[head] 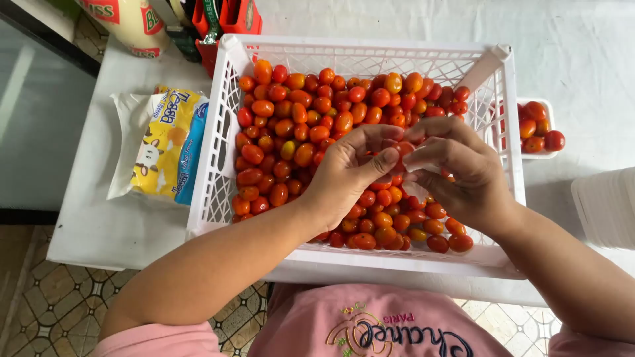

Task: The person picks cherry tomatoes from a white crate, wipes each one with a tissue, and places them into a small white tray. The person repeats this process continuously, handling the tomatoes one at a time.

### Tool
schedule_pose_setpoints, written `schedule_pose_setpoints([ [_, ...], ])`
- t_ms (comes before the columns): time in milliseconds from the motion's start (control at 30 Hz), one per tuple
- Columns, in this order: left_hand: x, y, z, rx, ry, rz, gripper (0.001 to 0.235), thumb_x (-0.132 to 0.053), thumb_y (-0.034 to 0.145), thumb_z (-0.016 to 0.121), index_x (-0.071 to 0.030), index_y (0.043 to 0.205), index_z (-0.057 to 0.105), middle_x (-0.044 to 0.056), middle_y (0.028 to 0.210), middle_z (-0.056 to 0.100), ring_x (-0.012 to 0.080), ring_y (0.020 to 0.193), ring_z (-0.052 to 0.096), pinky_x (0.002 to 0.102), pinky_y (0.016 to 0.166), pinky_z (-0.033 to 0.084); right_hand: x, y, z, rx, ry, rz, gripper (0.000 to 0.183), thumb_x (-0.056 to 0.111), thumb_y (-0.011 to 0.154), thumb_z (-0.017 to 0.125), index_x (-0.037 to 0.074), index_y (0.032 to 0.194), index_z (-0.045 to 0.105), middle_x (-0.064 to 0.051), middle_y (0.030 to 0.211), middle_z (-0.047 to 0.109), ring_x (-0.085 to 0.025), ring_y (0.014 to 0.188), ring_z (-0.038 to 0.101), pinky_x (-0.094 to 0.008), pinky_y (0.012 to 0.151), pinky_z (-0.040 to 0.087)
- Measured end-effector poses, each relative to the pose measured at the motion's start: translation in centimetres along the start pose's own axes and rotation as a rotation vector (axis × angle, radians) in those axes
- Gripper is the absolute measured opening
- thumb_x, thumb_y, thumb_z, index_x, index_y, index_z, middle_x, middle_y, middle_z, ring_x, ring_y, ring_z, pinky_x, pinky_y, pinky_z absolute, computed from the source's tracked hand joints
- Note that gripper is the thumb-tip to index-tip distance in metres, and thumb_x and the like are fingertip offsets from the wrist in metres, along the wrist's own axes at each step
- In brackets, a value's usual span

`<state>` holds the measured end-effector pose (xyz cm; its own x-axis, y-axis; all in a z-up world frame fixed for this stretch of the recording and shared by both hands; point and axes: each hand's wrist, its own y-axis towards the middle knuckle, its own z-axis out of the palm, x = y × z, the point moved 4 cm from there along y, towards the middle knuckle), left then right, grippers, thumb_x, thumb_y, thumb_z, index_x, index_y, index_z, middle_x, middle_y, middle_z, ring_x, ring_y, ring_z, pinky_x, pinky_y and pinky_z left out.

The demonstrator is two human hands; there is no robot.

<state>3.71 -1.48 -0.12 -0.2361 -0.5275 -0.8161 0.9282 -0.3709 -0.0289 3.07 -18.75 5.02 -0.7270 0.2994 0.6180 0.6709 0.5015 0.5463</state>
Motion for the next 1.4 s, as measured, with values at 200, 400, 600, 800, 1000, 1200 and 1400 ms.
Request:
schedule_pose_setpoints([
  [200, 0.7, -0.1, 0.0, 0.017, 0.051, -0.048, 0.033, -0.020, 0.087, 0.080, -0.007, 0.114, 0.064, 0.004, 0.102, 0.071, 0.0118, 0.093, 0.069, 0.027, 0.086, 0.062, 0.8, 0.0, -0.3, -0.080, 0.039, 0.024, 0.009, -0.002, 0.093, 0.073, 0.002, 0.101, 0.071, -0.018, 0.107, 0.068, -0.026, 0.101, 0.073, -0.033, 0.090, 0.061],
  [400, 0.4, 0.3, -0.1, -0.007, 0.115, -0.013, 0.028, -0.013, 0.092, 0.076, -0.006, 0.118, 0.066, 0.006, 0.104, 0.072, 0.0114, 0.095, 0.068, 0.023, 0.085, 0.058, 0.0, 0.2, -0.7, -0.172, 0.159, 0.194, 0.008, 0.008, 0.100, 0.066, 0.002, 0.104, 0.069, -0.018, 0.112, 0.071, -0.027, 0.113, 0.069, -0.037, 0.106, 0.056],
  [600, 0.0, -0.1, 0.4, 0.033, 0.094, -0.099, 0.036, -0.021, 0.094, 0.073, -0.008, 0.126, 0.064, 0.011, 0.117, 0.076, 0.0161, 0.108, 0.071, 0.028, 0.087, 0.059, 0.9, 0.8, -0.8, -0.125, 0.154, 0.105, 0.005, -0.002, 0.099, 0.065, -0.002, 0.102, 0.069, -0.016, 0.105, 0.068, -0.025, 0.102, 0.070, -0.031, 0.090, 0.061],
  [800, 0.2, -0.1, 0.5, 0.035, 0.178, -0.087, 0.041, -0.022, 0.091, 0.076, -0.008, 0.128, 0.064, 0.004, 0.110, 0.072, 0.0096, 0.093, 0.066, 0.024, 0.083, 0.059, -1.2, -0.5, -0.8, -0.251, 0.425, 0.352, 0.011, 0.009, 0.105, 0.061, 0.000, 0.110, 0.066, -0.010, 0.104, 0.071, -0.013, 0.088, 0.069, -0.023, 0.080, 0.058],
  [1000, 0.0, -0.1, 0.2, -0.095, 0.194, -0.130, 0.044, -0.010, 0.096, 0.065, -0.008, 0.139, 0.058, 0.008, 0.127, 0.068, 0.0162, 0.102, 0.070, 0.031, 0.089, 0.061, -1.0, 0.4, -0.2, -0.035, 0.165, 0.042, 0.035, 0.029, 0.101, 0.063, 0.007, 0.128, 0.066, -0.019, 0.133, 0.058, -0.034, 0.124, 0.064, -0.045, 0.105, 0.056],
  [1200, -0.7, -0.5, 0.1, -0.223, 0.224, -0.125, 0.062, -0.019, 0.088, 0.072, -0.012, 0.144, 0.047, 0.009, 0.109, 0.069, 0.0233, 0.087, 0.068, 0.032, 0.069, 0.053, -1.1, 0.4, -1.0, -0.015, 0.302, 0.029, 0.028, 0.007, 0.099, 0.069, 0.005, 0.127, 0.063, -0.012, 0.125, 0.068, -0.028, 0.115, 0.071, -0.037, 0.096, 0.061],
  [1400, -0.9, -0.6, 0.0, -0.212, 0.404, -0.090, 0.031, -0.016, 0.095, 0.064, -0.010, 0.125, 0.057, 0.006, 0.107, 0.061, 0.0148, 0.072, 0.056, 0.029, 0.063, 0.045, -5.9, -3.9, -10.4, -0.546, 0.289, 0.153, 0.030, 0.014, 0.099, 0.074, 0.003, 0.121, 0.058, -0.010, 0.118, 0.067, -0.024, 0.100, 0.079, -0.027, 0.082, 0.063],
])
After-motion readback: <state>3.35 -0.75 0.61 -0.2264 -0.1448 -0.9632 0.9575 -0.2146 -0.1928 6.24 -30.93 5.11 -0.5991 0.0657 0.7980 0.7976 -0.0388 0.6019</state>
